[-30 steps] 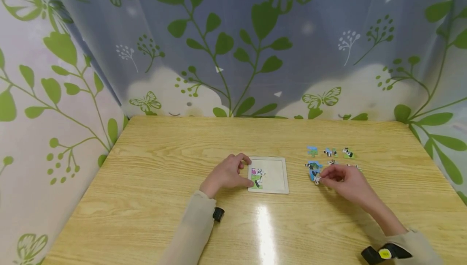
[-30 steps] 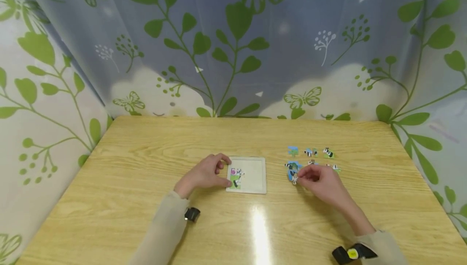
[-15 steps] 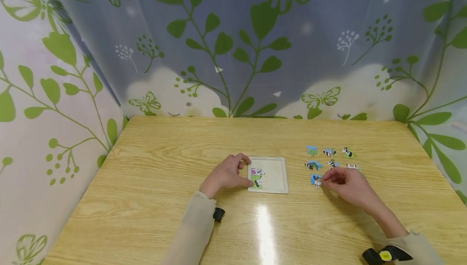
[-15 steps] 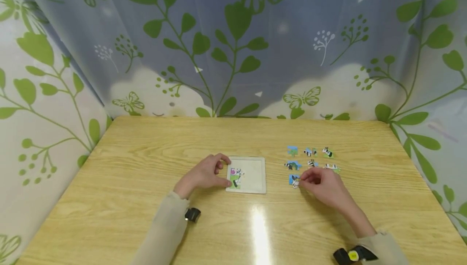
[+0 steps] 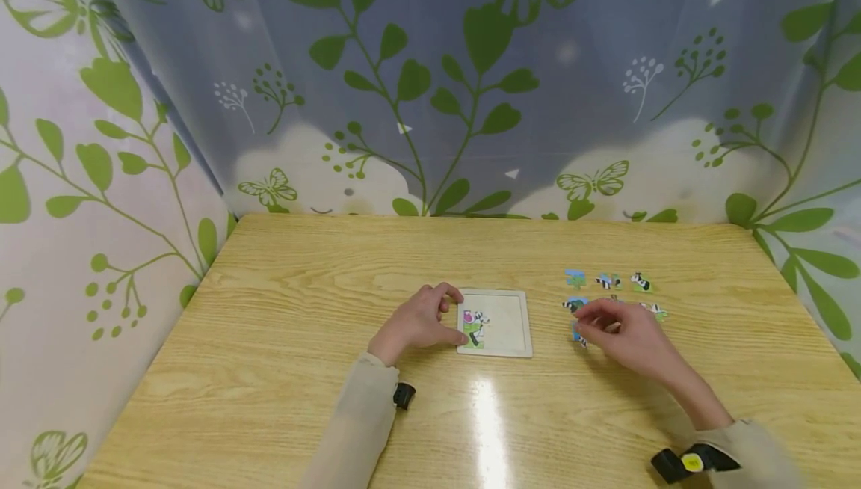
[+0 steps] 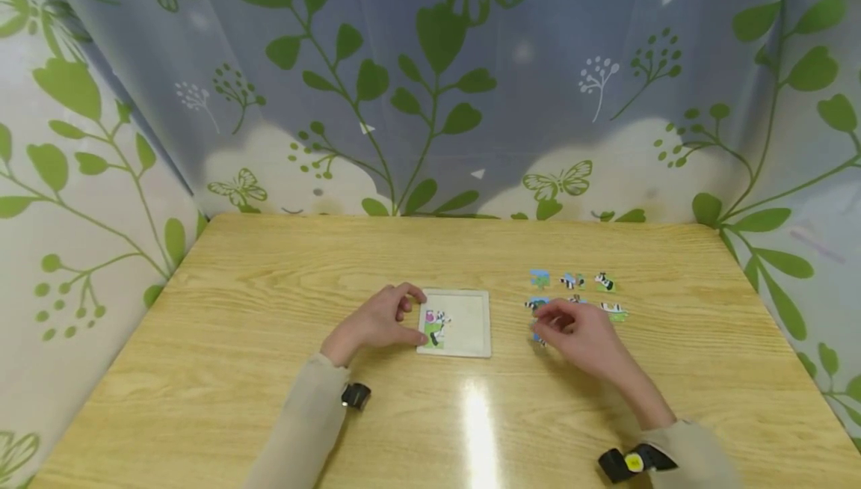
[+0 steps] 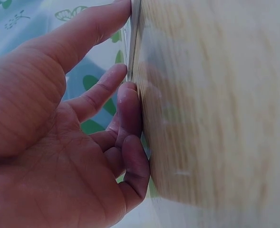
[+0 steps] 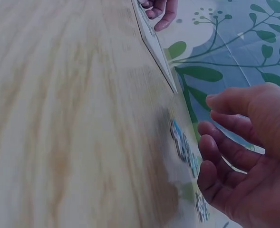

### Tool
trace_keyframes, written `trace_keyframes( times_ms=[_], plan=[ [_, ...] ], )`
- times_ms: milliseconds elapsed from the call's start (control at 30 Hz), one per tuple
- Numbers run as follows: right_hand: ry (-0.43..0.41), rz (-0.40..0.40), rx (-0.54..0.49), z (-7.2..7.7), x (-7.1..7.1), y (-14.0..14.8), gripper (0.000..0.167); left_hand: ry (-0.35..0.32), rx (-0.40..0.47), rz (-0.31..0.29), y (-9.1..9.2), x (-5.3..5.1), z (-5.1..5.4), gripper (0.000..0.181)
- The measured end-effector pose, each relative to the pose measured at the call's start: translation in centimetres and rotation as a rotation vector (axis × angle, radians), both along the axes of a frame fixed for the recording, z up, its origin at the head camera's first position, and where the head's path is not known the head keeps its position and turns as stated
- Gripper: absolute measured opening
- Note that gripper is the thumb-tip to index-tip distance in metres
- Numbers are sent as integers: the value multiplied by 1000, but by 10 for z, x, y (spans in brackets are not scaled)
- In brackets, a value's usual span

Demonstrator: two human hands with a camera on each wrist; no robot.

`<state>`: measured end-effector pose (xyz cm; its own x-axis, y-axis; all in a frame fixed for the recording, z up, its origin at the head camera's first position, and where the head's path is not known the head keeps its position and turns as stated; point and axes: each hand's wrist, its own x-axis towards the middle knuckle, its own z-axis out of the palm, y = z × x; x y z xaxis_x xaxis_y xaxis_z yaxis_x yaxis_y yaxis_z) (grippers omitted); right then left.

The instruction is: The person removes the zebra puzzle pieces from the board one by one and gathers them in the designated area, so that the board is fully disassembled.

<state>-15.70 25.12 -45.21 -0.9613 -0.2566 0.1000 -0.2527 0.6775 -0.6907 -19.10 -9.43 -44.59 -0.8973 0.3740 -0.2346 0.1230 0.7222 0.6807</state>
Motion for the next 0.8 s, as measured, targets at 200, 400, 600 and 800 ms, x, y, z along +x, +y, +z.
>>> trace_keyframes(
  times_ms=[200,400,600,800],
  plan=[
    [7,37,-49,1,-7,-21,14,-6,-1,4,0,0,0,60],
    [-16,67,-59,0,-15,-43,13,-9,-5,6,0,0,0,61],
    [-27,108,-85,-3,-22,-66,14,-13,-8,10,1,-1,1,62],
    [-36,156,-115,-6,-28,-86,15,-18,-20,24,2,-1,1,62]
  ],
)
